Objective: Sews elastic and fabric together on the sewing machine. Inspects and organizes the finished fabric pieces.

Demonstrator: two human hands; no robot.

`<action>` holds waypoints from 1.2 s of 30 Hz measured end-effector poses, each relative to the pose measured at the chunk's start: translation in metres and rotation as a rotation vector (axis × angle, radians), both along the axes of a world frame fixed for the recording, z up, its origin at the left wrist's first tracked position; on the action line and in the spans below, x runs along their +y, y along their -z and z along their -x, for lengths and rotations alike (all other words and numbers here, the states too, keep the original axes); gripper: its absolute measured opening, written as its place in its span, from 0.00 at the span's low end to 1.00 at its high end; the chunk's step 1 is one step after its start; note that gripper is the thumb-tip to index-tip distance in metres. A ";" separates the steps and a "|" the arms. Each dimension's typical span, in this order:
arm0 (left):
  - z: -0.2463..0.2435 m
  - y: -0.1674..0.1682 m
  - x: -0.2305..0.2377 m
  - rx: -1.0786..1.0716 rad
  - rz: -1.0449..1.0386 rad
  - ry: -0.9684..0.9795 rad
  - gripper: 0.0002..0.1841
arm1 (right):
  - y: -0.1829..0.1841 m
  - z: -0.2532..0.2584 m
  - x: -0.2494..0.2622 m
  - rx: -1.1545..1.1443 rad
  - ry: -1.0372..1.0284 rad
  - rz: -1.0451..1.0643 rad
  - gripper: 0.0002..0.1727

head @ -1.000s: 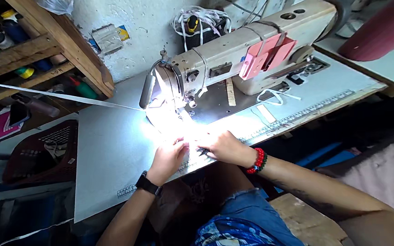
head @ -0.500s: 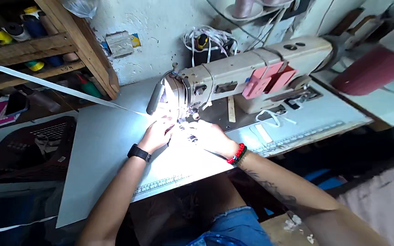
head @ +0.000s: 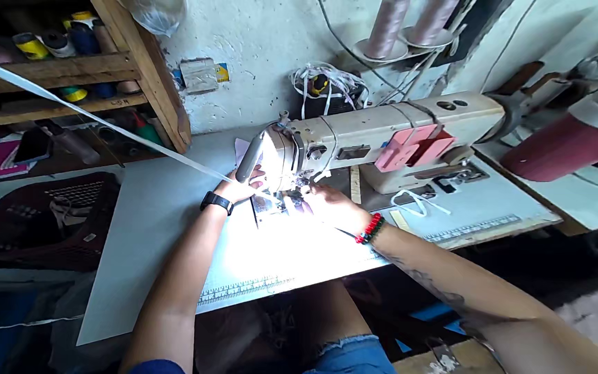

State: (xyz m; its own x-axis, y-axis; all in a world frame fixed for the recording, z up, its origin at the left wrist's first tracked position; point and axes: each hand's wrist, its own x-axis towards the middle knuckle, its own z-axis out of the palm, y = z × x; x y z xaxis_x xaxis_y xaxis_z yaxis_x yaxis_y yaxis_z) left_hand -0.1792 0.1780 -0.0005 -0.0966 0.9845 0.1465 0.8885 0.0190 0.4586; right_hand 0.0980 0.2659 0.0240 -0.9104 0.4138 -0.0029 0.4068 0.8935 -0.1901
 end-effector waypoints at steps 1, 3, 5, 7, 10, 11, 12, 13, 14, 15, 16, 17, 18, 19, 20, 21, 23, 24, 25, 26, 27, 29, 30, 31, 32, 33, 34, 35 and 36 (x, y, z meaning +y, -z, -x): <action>0.000 -0.003 0.001 0.002 0.014 -0.007 0.20 | 0.000 0.008 0.002 0.032 -0.018 0.013 0.17; -0.004 -0.006 0.002 -0.009 0.042 -0.039 0.19 | -0.005 0.023 0.002 0.002 -0.016 0.046 0.17; -0.009 -0.007 0.001 -0.028 0.034 -0.078 0.18 | -0.010 0.035 0.003 -0.064 0.041 0.163 0.21; -0.014 -0.003 0.000 -0.027 -0.012 -0.118 0.19 | -0.020 0.041 0.003 -0.141 0.121 0.273 0.25; -0.018 0.005 -0.006 0.084 0.027 -0.192 0.26 | -0.010 0.038 0.014 -0.139 0.059 0.165 0.21; -0.013 0.012 -0.013 0.148 0.013 -0.217 0.25 | -0.010 0.031 0.017 -0.113 0.023 0.103 0.17; -0.009 0.017 -0.024 0.198 0.005 -0.237 0.25 | -0.011 0.019 0.019 -0.065 0.001 0.062 0.15; -0.008 0.017 -0.042 0.229 0.006 -0.241 0.25 | -0.009 0.005 0.022 -0.023 -0.008 0.040 0.14; -0.010 0.013 -0.066 0.245 0.026 -0.221 0.24 | -0.005 -0.010 0.024 -0.005 -0.012 0.035 0.16; -0.016 0.008 -0.093 0.251 0.046 -0.180 0.23 | -0.001 -0.026 0.018 0.008 -0.023 0.041 0.19; -0.025 0.004 -0.123 0.238 0.061 -0.113 0.23 | -0.002 -0.040 0.004 0.016 -0.039 0.100 0.21; -0.034 0.000 -0.154 0.205 0.062 -0.038 0.23 | -0.007 -0.050 -0.014 0.051 -0.092 0.169 0.19; -0.044 -0.004 -0.182 0.148 0.044 0.029 0.22 | -0.007 -0.055 -0.031 0.148 -0.214 0.182 0.15; -0.054 -0.009 -0.209 0.090 0.039 0.081 0.20 | -0.004 -0.052 -0.046 0.258 -0.365 0.133 0.12; -0.062 -0.015 -0.233 0.040 0.038 0.106 0.18 | -0.004 -0.042 -0.060 0.339 -0.490 0.063 0.12; -0.068 -0.023 -0.252 0.020 0.044 0.098 0.19 | -0.009 -0.025 -0.073 0.376 -0.568 0.007 0.14; -0.070 -0.036 -0.280 0.135 0.056 -0.005 0.24 | -0.015 0.017 -0.090 0.364 -0.629 -0.049 0.21; -0.067 -0.039 -0.289 0.234 0.067 -0.083 0.23 | -0.014 0.038 -0.095 0.328 -0.631 -0.066 0.23; -0.062 -0.043 -0.296 0.320 0.099 -0.178 0.20 | -0.011 0.054 -0.101 0.275 -0.611 -0.053 0.22; -0.055 -0.047 -0.299 0.372 0.138 -0.285 0.17 | -0.008 0.062 -0.113 0.200 -0.573 -0.002 0.19; -0.047 -0.051 -0.299 0.381 0.176 -0.388 0.13 | -0.007 0.062 -0.131 0.111 -0.533 0.095 0.13; -0.034 -0.056 -0.292 0.320 0.203 -0.505 0.12 | -0.015 0.038 -0.177 0.033 -0.543 0.269 0.09; -0.032 -0.053 -0.284 0.283 0.193 -0.497 0.13 | -0.018 0.022 -0.195 0.044 -0.605 0.281 0.07; -0.035 -0.049 -0.273 0.249 0.171 -0.443 0.12 | -0.022 0.009 -0.205 0.042 -0.674 0.285 0.05; -0.042 -0.044 -0.259 0.223 0.126 -0.352 0.12 | -0.024 0.001 -0.206 0.065 -0.708 0.284 0.04; -0.052 -0.037 -0.244 0.198 0.064 -0.237 0.11 | -0.023 -0.003 -0.200 0.161 -0.689 0.287 0.05; -0.063 -0.030 -0.229 0.174 0.016 -0.123 0.11 | -0.020 -0.004 -0.186 0.281 -0.633 0.276 0.06; -0.074 -0.024 -0.215 0.140 -0.016 -0.020 0.12 | -0.016 -0.004 -0.168 0.395 -0.559 0.253 0.08; -0.086 -0.019 -0.202 0.103 -0.043 0.073 0.12 | -0.012 -0.005 -0.146 0.473 -0.492 0.209 0.11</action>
